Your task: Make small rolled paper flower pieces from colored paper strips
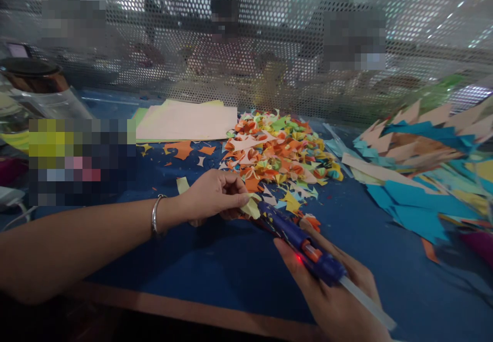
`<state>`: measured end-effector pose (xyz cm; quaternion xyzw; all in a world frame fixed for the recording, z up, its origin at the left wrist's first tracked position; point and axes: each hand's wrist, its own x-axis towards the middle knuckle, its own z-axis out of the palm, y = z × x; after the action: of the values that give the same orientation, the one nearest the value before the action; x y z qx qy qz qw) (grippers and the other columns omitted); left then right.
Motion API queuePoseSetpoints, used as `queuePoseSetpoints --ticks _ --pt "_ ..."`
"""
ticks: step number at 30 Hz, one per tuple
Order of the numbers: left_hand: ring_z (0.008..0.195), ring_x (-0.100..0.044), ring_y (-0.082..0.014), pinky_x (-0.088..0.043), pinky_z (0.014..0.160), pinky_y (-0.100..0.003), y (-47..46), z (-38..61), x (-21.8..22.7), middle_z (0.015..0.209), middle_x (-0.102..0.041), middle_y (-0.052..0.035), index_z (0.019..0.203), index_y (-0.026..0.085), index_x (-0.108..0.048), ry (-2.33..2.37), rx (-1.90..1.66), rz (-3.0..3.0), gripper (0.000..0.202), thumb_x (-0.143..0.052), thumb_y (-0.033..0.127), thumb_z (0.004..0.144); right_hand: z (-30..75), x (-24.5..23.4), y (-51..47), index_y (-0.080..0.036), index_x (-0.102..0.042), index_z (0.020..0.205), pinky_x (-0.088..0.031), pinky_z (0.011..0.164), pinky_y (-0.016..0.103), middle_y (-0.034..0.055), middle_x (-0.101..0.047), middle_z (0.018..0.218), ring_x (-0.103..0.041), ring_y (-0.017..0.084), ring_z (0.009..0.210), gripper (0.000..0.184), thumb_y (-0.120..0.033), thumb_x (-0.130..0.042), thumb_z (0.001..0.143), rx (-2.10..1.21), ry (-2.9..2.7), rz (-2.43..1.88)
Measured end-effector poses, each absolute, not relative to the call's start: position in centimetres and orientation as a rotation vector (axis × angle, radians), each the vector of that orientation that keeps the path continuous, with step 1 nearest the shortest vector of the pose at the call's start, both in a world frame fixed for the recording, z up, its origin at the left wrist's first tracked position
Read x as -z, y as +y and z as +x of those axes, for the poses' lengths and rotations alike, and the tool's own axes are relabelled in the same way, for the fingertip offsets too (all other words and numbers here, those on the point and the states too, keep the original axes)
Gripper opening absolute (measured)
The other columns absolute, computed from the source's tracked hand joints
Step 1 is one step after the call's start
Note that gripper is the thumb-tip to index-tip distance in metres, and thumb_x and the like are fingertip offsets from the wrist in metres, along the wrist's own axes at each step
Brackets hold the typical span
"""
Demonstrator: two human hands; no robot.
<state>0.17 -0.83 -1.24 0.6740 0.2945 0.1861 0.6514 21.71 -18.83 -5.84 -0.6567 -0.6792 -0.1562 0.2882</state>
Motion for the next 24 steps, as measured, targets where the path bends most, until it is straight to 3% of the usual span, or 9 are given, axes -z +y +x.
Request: queuePoseSetpoints --ticks 9,16,20,24 --pt "0.057 -0.066 -0.0107 -0.055 0.053 -0.021 -0.8 0.3 1.1 0.067 -0.068 -0.0011 0.076 0.018 -0.062 0.677 -0.426 1.541 0.018 -0.069 0.034 0.078 22.7 7.5 -19.4 -0.024 -0.072 0.129 -0.066 0.085 0.039 0.0108 -0.077 0.126 -0.079 0.03 0.101 0.04 -0.045 -0.064 0.096 0.301 -1.801 -1.777" --pt "0.056 -0.064 -0.0101 -0.055 0.052 -0.021 -0.7 0.2 1.2 0.067 -0.067 -0.0012 0.076 0.018 -0.062 0.662 -0.441 1.569 0.02 -0.069 0.036 0.079 22.4 6.9 -19.1 -0.024 -0.078 0.117 -0.066 0.084 0.038 0.0105 -0.079 0.119 -0.079 0.03 0.099 0.038 -0.051 -0.06 0.098 0.363 -1.809 -1.766" --pt "0.057 -0.064 -0.0097 -0.055 0.052 -0.021 -0.8 0.2 1.2 0.068 -0.067 -0.0009 0.076 0.018 -0.062 0.662 -0.435 1.574 0.019 -0.069 0.035 0.079 22.3 6.8 -19.1 -0.023 -0.075 0.123 -0.065 0.085 0.039 0.0119 -0.078 0.122 -0.079 0.03 0.101 0.037 -0.046 -0.064 0.096 0.325 -1.796 -1.793" --pt "0.055 -0.062 -0.0084 -0.054 0.052 -0.021 -0.8 0.2 1.2 0.066 -0.065 0.0006 0.075 0.018 -0.062 0.655 -0.435 1.561 0.017 -0.069 0.033 0.079 22.1 6.3 -18.9 -0.024 -0.081 0.104 -0.066 0.079 0.037 0.0101 -0.082 0.099 -0.08 0.029 0.095 0.033 -0.045 -0.055 0.101 0.429 -1.847 -1.757"
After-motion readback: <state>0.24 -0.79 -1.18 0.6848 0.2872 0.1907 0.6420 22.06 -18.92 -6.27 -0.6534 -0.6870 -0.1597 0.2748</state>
